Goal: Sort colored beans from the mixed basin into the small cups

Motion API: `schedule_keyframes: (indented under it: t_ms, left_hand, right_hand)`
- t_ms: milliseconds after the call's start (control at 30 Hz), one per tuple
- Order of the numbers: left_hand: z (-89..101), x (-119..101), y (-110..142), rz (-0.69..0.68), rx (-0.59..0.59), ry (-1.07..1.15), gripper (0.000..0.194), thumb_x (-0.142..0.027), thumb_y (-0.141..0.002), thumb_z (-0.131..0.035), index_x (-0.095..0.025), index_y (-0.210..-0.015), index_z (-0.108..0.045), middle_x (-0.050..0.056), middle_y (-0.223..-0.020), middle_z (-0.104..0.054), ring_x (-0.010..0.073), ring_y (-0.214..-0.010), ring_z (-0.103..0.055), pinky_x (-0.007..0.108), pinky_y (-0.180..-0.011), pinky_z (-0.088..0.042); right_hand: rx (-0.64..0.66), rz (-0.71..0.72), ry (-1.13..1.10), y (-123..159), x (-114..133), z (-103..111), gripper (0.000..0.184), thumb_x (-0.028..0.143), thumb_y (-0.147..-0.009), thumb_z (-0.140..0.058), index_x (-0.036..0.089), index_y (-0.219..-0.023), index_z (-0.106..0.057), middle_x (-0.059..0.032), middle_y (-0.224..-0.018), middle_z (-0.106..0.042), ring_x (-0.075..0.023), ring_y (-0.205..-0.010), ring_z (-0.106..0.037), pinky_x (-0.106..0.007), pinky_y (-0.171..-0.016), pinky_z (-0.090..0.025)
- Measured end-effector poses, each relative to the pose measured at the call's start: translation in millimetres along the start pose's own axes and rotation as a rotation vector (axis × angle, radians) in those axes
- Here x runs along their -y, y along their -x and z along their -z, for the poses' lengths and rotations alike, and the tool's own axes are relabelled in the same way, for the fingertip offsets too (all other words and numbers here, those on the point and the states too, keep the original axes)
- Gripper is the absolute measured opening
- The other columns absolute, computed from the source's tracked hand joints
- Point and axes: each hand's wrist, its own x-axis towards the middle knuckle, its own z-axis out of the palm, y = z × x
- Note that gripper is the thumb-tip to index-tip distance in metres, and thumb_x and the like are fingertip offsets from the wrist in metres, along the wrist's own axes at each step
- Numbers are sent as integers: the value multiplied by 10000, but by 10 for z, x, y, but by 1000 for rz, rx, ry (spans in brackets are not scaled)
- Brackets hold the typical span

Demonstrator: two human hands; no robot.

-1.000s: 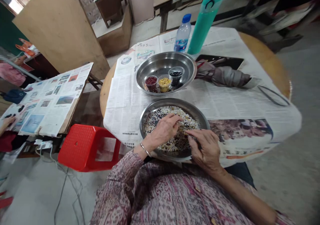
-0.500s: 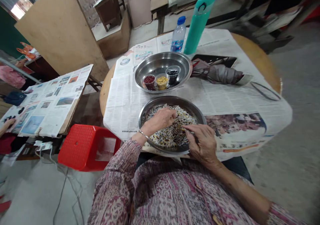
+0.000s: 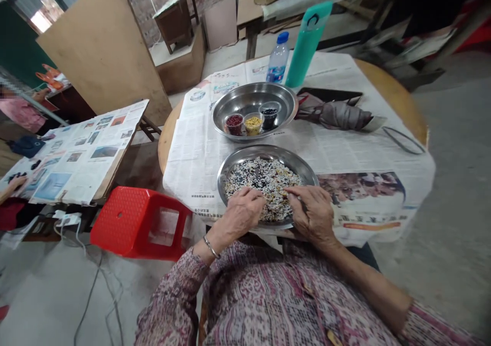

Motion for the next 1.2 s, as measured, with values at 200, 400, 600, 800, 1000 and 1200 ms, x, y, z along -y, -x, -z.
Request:
schedule_keyframes:
  t_ms: [200,400,600,800,1000,1200]
  left_hand:
    - [-107,176,253,91,-201,-42,309,-314,-1005,-476,-196,-760,-623,38,-792,-653,177,-827,-585,366,-902,-471]
    - [-265,266,379,97,-270,-33,337,-280,-988,-451,-203,-689,-586,32,-727,-616,175,-783,-554,383,-948,-441]
    - [-293,279,385,110,-245,8,329,-297,-991,-434,-204,-731,-613,37,-755,-621,184,-816,-564,398,-957,-439]
    - [-286,277,394,103,-274,44,310,-312,-995,-446,-197,-767,-622,44,-814,-656,189,-860,-579,399,-970,-441]
    - [-284,269,397,132,-235,81,282,-330,-992,-463,-202,-814,-641,60,-873,-661,203,-919,-592,425,-992,-444]
    - [-300,284,393,128,-271,94,297,-353,-998,-463,-197,-815,-636,59,-859,-659,203,-917,-590,413,-991,-455]
  right_hand:
    - [-4,20,13,1,-7,-3,180,184,-901,-537,231,-975,-693,-50,-912,-736,-225,-868,-654,-403,-879,-436]
    - [46,78,80,-14,15,45,127,208,-906,-571,232,-934,-693,-46,-897,-745,-220,-850,-659,-405,-877,-433]
    - [315,221,213,-361,105,59,185,261,-943,-541,217,-1018,-704,-83,-974,-740,-252,-935,-631,-398,-865,-452]
    - [614,171,354,-709,72,-327,273,367,-886,-610,168,-1056,-689,-133,-953,-699,-272,-857,-630,-388,-776,-481]
    - [806,85,142,-786,109,-538,282,216,-791,-594,175,-1054,-686,-102,-958,-685,-234,-870,-623,-342,-799,-465]
    - [870,39,55,-849,213,-650,174,139,-702,-578,201,-799,-708,-62,-792,-699,-215,-810,-600,-322,-771,-436]
